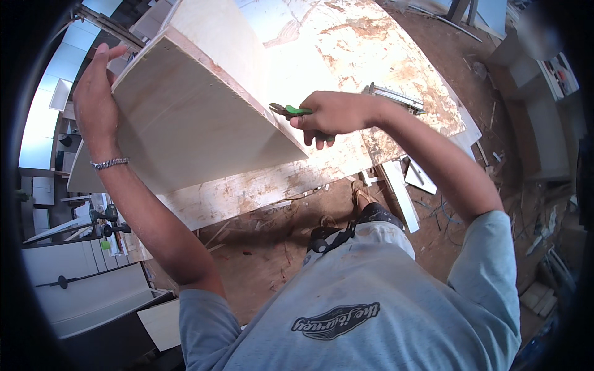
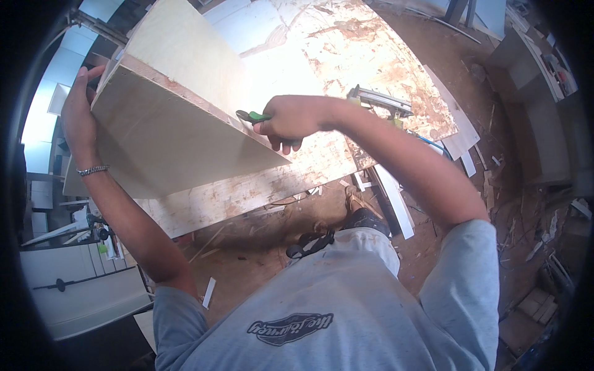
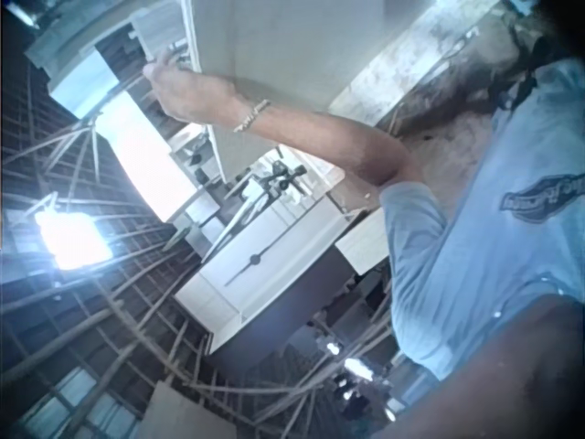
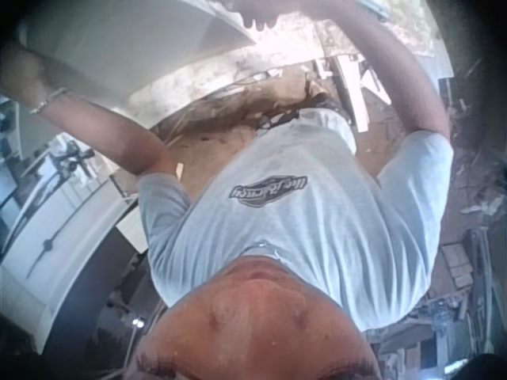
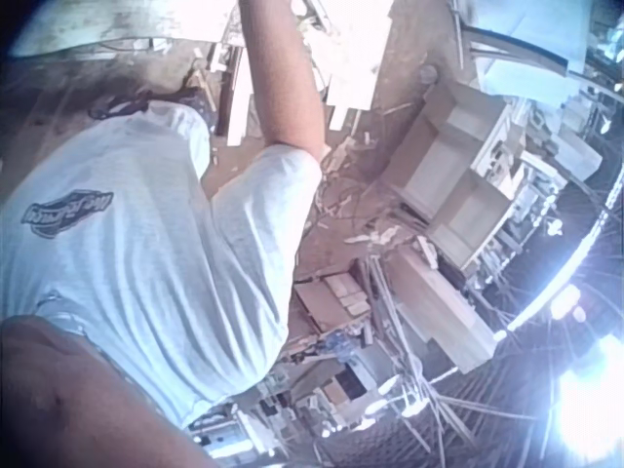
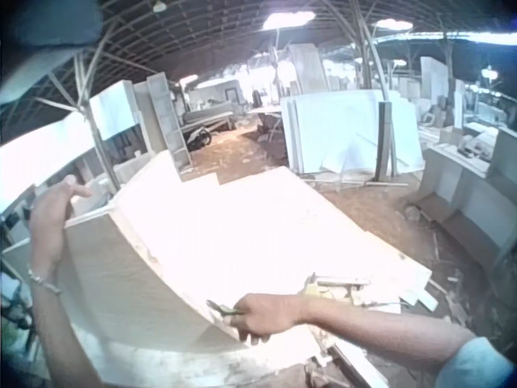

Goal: The person assembles a wooden box by using a pneumatic nail gun to attach wooden panels together, trims the edges with a knife and pliers, and then uses a power drill to drive a screw into one side.

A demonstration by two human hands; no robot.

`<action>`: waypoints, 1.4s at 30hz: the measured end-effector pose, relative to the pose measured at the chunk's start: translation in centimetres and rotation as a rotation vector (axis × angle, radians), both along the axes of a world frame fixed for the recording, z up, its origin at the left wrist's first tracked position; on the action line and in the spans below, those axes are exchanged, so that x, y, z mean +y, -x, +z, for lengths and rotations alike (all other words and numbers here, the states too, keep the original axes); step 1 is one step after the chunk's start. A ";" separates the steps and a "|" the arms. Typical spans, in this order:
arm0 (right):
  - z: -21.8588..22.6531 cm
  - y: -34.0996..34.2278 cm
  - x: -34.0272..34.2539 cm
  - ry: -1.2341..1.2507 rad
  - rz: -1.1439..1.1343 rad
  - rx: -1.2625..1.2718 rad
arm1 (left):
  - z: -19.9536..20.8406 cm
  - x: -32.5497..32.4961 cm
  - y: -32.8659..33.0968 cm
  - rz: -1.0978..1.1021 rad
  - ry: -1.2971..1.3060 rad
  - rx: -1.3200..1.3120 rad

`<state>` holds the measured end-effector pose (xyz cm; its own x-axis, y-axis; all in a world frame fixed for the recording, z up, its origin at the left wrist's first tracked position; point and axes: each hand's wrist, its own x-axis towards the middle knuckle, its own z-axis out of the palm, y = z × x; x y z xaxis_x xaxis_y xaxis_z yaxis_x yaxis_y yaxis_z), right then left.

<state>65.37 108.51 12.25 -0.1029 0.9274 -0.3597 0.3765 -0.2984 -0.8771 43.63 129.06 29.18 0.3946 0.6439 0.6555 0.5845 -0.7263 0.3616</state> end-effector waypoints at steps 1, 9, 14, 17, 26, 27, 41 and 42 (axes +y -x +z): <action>0.1 -0.8 0.4 0.032 0.040 -0.068 | -0.4 0.3 -0.5 -0.013 0.002 -0.007; 2.9 -2.7 2.0 0.141 0.185 -0.204 | -0.7 0.4 -0.6 0.001 -0.041 -0.022; 2.6 -3.9 2.9 0.125 0.254 -0.262 | -1.1 0.7 -0.7 -0.003 -0.051 -0.051; 1.7 -4.9 3.6 0.075 0.294 -0.243 | -1.3 -0.1 -1.4 0.042 -0.001 -0.118; 0.8 -5.1 3.8 0.040 0.362 -0.118 | -1.8 -0.4 -2.1 0.058 0.039 -0.251; 0.7 -5.1 3.8 0.034 0.368 -0.138 | -2.0 -0.5 -2.3 0.066 0.033 -0.266; -4.1 -3.4 1.7 -0.424 0.169 -0.224 | -1.6 -0.5 -2.2 0.078 -0.023 -0.191; -4.4 -3.3 1.5 -0.449 0.179 -0.235 | -1.6 -0.5 -2.3 0.069 -0.028 -0.205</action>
